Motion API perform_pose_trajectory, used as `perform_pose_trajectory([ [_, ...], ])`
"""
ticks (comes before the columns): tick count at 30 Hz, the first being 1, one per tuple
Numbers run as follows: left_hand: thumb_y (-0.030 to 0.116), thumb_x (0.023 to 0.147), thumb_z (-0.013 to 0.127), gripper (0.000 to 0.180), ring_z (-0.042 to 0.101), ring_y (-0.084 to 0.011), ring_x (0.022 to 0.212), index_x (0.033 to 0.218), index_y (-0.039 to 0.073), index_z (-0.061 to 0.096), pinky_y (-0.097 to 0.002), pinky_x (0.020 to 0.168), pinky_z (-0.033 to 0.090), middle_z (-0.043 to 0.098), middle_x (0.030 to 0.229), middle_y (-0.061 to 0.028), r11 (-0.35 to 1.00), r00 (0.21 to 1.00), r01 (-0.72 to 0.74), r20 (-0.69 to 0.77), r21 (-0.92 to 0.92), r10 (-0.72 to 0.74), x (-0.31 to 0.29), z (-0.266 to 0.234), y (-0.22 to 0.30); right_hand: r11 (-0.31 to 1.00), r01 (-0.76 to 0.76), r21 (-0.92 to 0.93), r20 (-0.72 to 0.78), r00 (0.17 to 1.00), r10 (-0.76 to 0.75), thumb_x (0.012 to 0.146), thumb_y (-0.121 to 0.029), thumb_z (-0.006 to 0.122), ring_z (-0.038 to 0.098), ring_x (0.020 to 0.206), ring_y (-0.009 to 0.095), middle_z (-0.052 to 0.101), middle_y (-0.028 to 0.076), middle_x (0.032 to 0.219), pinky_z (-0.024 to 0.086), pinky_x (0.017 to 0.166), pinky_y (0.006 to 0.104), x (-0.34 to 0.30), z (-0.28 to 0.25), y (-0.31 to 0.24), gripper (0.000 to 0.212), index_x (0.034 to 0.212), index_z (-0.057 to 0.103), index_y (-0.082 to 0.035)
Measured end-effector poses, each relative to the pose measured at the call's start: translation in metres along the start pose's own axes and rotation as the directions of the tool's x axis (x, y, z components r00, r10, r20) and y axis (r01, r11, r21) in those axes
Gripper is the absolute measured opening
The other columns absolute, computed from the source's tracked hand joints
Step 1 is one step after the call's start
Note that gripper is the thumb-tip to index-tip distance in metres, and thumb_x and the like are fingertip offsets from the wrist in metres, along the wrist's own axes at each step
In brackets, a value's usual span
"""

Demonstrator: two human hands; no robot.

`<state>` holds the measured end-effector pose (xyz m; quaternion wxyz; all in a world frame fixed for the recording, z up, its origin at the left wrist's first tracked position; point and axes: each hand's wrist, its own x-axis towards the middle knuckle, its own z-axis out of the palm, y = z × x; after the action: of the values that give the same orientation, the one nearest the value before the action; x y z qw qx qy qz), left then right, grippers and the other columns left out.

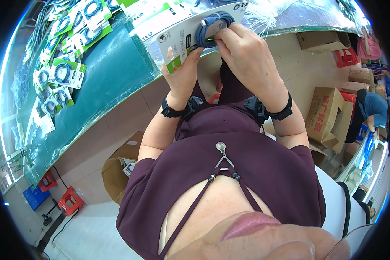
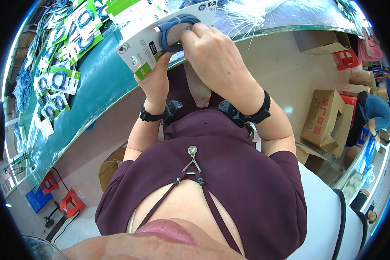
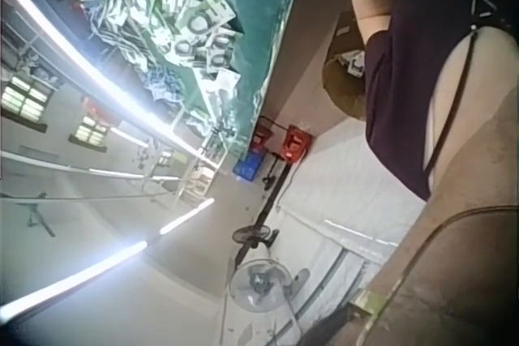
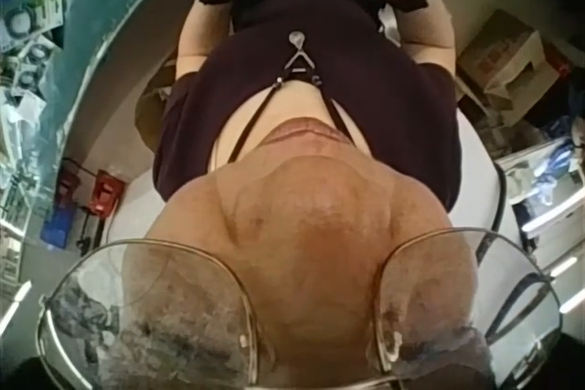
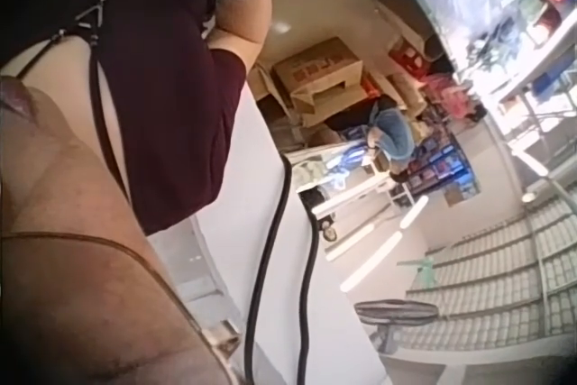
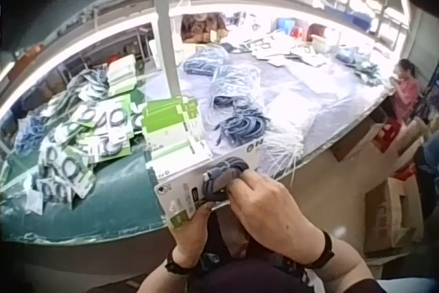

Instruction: The person packages a cable by threading a plastic tie through the cardboard backing and around the coiled cable, then pulls the tie tight. They turn the package over to inspect it, then pick up a new cable and backing to repeat the process.

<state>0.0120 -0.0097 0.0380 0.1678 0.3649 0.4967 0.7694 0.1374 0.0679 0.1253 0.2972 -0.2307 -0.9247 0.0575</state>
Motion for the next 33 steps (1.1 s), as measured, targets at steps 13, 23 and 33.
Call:
perform_pose_trajectory([
  [13, -0.001, 0.085, 0.067, 0.030, 0.063, -0.0114, 0.091, 0.113, 0.005, 0.059, -0.0263, 0.071, 0.053, 0.064, 0.104, -0.0065, 0.809, 0.944, 0.303, 0.045, -0.504, -0.326, 0.008, -0.002, -0.007, 0.988, 0.062, 0.139, -0.102, 0.994, -0.048, 0.086, -0.003, 0.061, 0.060, 0.073, 0.025, 0.058, 0.009, 0.081, 0.049, 0.065, 0.0359, -0.005, 0.003, 0.016, 0.008, 0.094, 0.059, -0.003],
  [23, 0.003, 0.093, 0.056, 0.030, 0.061, -0.0152, 0.094, 0.122, 0.005, 0.052, -0.0323, 0.080, 0.052, 0.061, 0.109, -0.0052, 0.600, 0.805, 0.581, 0.282, -0.550, -0.522, -0.003, 0.011, 0.005, 0.530, -0.282, 0.800, 0.002, 0.884, 0.467, 0.075, -0.015, 0.076, 0.061, 0.090, 0.017, 0.067, 0.012, 0.102, 0.050, 0.079, 0.0338, -0.045, 0.042, 0.044, 0.045, 0.113, 0.059, -0.001],
  [33, 0.006, 0.095, 0.054, 0.034, 0.061, -0.0175, 0.102, 0.128, 0.003, 0.047, -0.0349, 0.089, 0.052, 0.060, 0.117, -0.0073, 0.582, 0.793, 0.605, 0.342, -0.543, -0.504, -0.013, 0.016, -0.008, 0.655, -0.169, 0.737, -0.006, 0.967, 0.256, 0.080, -0.010, 0.071, 0.060, 0.104, 0.022, 0.063, 0.014, 0.111, 0.047, 0.088, 0.0343, -0.053, 0.034, 0.056, 0.044, 0.119, 0.054, 0.000],
])
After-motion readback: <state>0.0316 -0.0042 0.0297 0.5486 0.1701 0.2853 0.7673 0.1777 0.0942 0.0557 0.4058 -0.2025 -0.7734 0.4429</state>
